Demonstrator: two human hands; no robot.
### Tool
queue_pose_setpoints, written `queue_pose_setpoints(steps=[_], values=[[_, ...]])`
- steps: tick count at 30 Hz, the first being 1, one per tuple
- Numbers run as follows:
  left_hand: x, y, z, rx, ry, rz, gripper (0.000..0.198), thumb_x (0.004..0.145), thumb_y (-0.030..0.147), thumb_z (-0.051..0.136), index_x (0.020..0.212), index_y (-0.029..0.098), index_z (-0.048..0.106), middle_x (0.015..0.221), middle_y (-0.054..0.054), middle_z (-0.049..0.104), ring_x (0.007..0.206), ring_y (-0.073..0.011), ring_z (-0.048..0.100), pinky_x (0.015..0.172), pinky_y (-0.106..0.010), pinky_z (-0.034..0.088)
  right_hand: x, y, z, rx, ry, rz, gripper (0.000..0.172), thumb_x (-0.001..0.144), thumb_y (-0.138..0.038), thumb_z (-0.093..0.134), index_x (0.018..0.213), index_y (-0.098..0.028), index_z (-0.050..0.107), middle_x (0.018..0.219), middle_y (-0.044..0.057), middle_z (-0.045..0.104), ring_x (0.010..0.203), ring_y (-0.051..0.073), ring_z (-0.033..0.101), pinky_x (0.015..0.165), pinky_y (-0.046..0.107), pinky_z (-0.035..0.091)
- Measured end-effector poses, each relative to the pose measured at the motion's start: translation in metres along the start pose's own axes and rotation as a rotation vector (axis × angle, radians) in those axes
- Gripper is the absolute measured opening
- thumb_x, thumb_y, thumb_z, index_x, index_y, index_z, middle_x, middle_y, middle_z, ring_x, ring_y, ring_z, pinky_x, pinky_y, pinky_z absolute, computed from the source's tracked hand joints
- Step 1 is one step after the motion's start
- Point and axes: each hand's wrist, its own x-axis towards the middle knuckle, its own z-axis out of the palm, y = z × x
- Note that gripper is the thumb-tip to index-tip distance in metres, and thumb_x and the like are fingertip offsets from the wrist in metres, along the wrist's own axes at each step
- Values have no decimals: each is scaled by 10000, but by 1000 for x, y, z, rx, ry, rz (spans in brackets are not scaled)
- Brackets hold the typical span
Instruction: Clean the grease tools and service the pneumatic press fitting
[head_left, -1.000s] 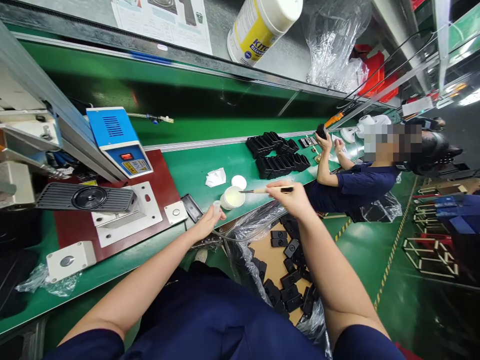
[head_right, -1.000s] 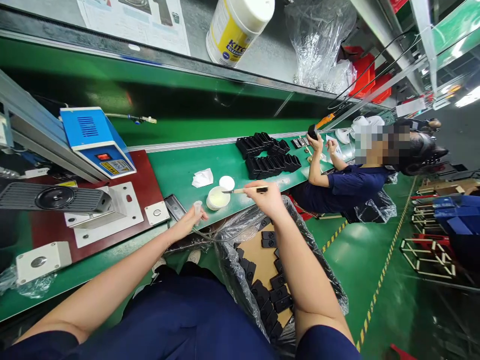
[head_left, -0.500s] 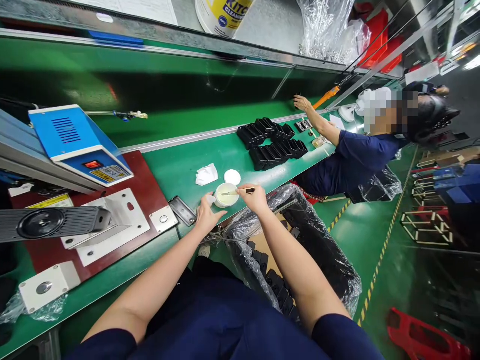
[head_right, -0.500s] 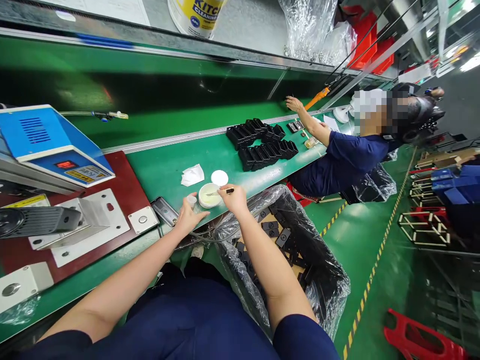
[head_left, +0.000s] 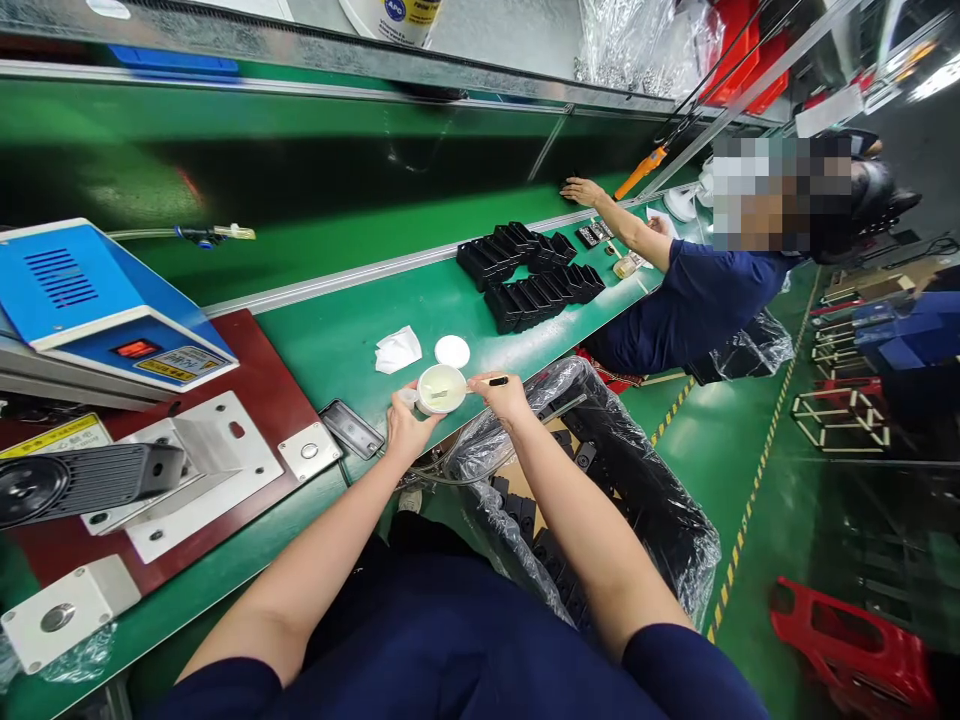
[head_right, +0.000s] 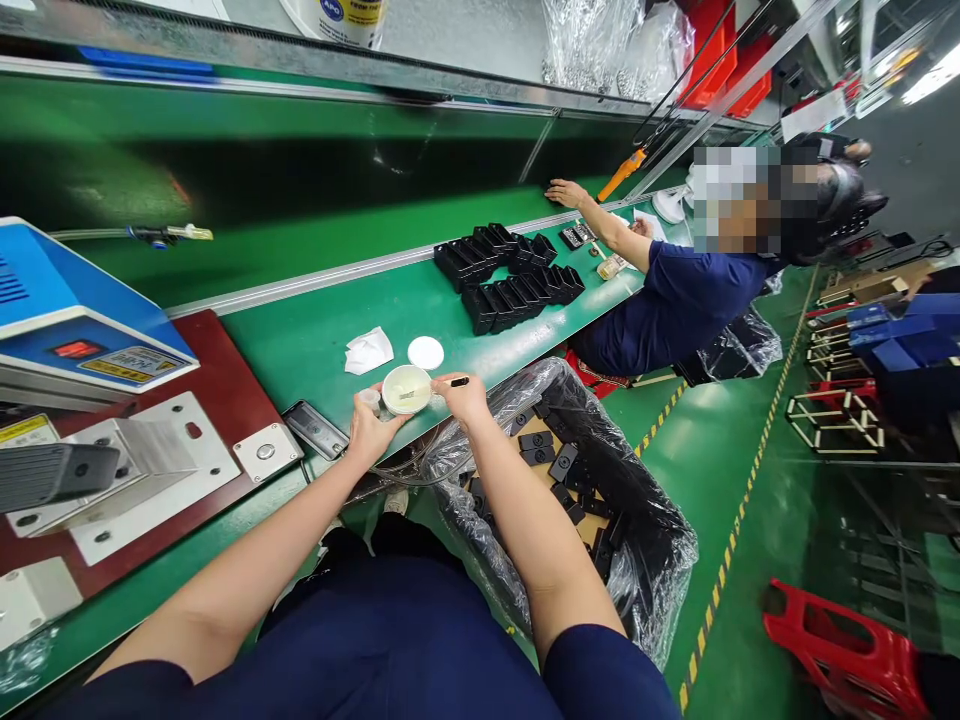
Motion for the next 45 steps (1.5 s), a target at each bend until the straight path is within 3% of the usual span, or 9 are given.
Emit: queue_pose_setpoints(steps=[14, 22, 26, 29, 32, 37, 45], values=[[1, -1, 0, 4, -2, 10, 728, 583, 373, 817, 1164, 222, 406, 1195, -136, 604, 1094, -295, 592, 900, -436, 470, -16, -9, -8, 225, 36, 139, 303, 509, -355, 792, 666, -140, 648, 579, 31, 637, 408, 74, 403, 341, 219, 235], [-11, 6, -13, 30, 32, 114, 735, 622, 336, 781, 1217, 202, 371, 1238, -145, 546, 1120, -289, 562, 952, -456, 428, -33, -28, -26, 270, 94, 54, 309, 510, -355, 798, 691, -156, 646, 520, 11, 588, 449, 117, 479, 346, 220, 225], [-19, 8, -30, 94, 43, 151, 447, 709, 330, 688, 1063, 219, 438, 1056, -92, 608, 1023, -267, 597, 925, -442, 431, -54, -46, -48, 266, 77, -36, 355, 520, -381, 816, 746, -145, 677, 498, -2, 579, 451, 113, 477, 368, 224, 238], [-22, 13, -41, 135, -53, 174, 227, 788, 336, 588, 916, 231, 433, 830, -43, 624, 861, -248, 630, 871, -425, 441, -76, -64, -69, 260, 47, -94, 390, 550, -407, 819, 806, -139, 698, 490, -6, 580, 417, 89, 420, 372, 223, 213], [-25, 23, -50, 156, -146, 208, 96, 853, 311, 475, 862, 235, 416, 753, -28, 617, 791, -240, 627, 823, -404, 440, -98, -81, -87, 245, 1, -154, 392, 576, -416, 820, 825, -138, 702, 508, -2, 581, 420, 82, 411, 371, 216, 203], [-32, 44, -63, 148, -209, 251, 11, 860, 243, 430, 853, 236, 424, 768, -28, 630, 824, -239, 618, 817, -383, 417, -121, -95, -100, 181, -90, -179, 342, 616, -404, 816, 825, -154, 715, 533, 4, 589, 447, 86, 445, 373, 206, 226], [-41, 58, -79, 134, -240, 336, 90, 886, 250, 408, 916, 213, 484, 875, -55, 639, 904, -241, 591, 828, -381, 373, -123, -99, -91, 50, -165, -195, 313, 647, -413, 796, 807, -158, 708, 531, 3, 589, 448, 98, 437, 382, 217, 232]])
